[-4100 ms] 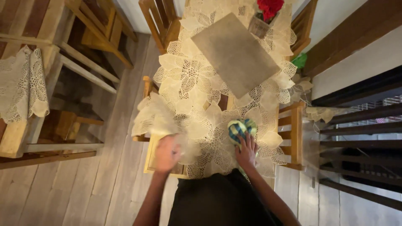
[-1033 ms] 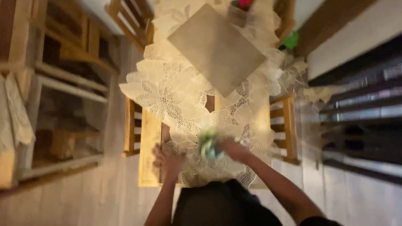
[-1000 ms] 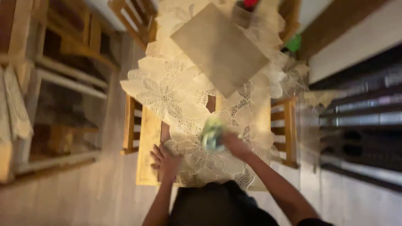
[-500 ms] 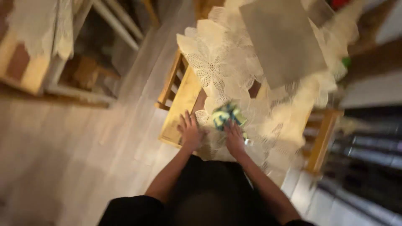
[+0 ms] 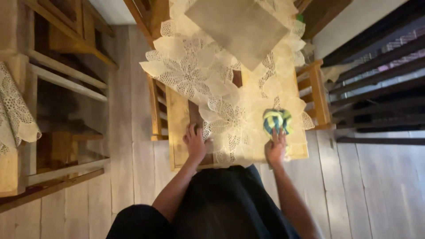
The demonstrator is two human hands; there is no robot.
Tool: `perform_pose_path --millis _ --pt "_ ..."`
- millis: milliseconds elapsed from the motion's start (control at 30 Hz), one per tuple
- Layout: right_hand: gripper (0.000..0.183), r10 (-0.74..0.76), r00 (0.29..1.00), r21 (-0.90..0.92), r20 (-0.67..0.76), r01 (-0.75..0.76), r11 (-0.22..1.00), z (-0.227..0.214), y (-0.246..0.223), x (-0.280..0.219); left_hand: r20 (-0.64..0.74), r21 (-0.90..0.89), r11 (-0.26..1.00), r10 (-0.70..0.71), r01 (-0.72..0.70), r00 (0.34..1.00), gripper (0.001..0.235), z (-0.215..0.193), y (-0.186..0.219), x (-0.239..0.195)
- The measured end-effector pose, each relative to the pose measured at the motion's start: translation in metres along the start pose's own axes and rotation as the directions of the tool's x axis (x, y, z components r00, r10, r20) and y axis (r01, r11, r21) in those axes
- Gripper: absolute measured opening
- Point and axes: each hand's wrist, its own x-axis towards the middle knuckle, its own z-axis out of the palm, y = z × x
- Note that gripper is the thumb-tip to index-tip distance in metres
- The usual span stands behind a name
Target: Wiping and arranging lace table mats on wooden tables in a dining room.
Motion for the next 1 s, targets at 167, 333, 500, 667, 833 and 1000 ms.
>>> perform_pose_path --millis 167,333,500,667,833,1000 --pt "0.033 -0.101 0.987 0.010 0.125 0.101 0.995 0.140 0.040 -0.113 0.106 -0.346 0.938 0.006 0.031 0.994 0.052 0.087 -0.044 -0.009" --pt "0.061 -0.518 0.811 0.314 0.273 0.433 0.845 0.104 -0.060 -0.091 0.150 -0.536 0.835 -0.050 0.124 0.987 0.056 0.061 -0.025 -0.002" --pt "0.065 -0.431 0.843 0.490 0.322 0.241 0.838 0.071 -0.076 -0.066 0.054 -0.775 0.632 0.066 0.000 0.996 0.054 0.104 -0.057 0.007" --pt "0.054 0.039 0.971 0.647 0.237 -0.188 0.739 0.075 -0.032 -0.057 0.507 -0.833 0.232 -0.039 0.501 0.861 0.058 0.012 0.036 0.006" --pt "0.054 0.444 0.794 0.629 0.415 -0.603 0.491 0.022 -0.043 -0.002 0.605 -0.771 0.358 0.153 0.527 0.781 0.066 -0.079 0.131 0.010" --pt "0.049 0.182 0.925 0.714 0.333 -0.373 0.593 -0.031 -0.066 0.044 0.076 -0.887 0.433 0.475 -0.158 0.877 0.062 -0.120 0.206 0.038"
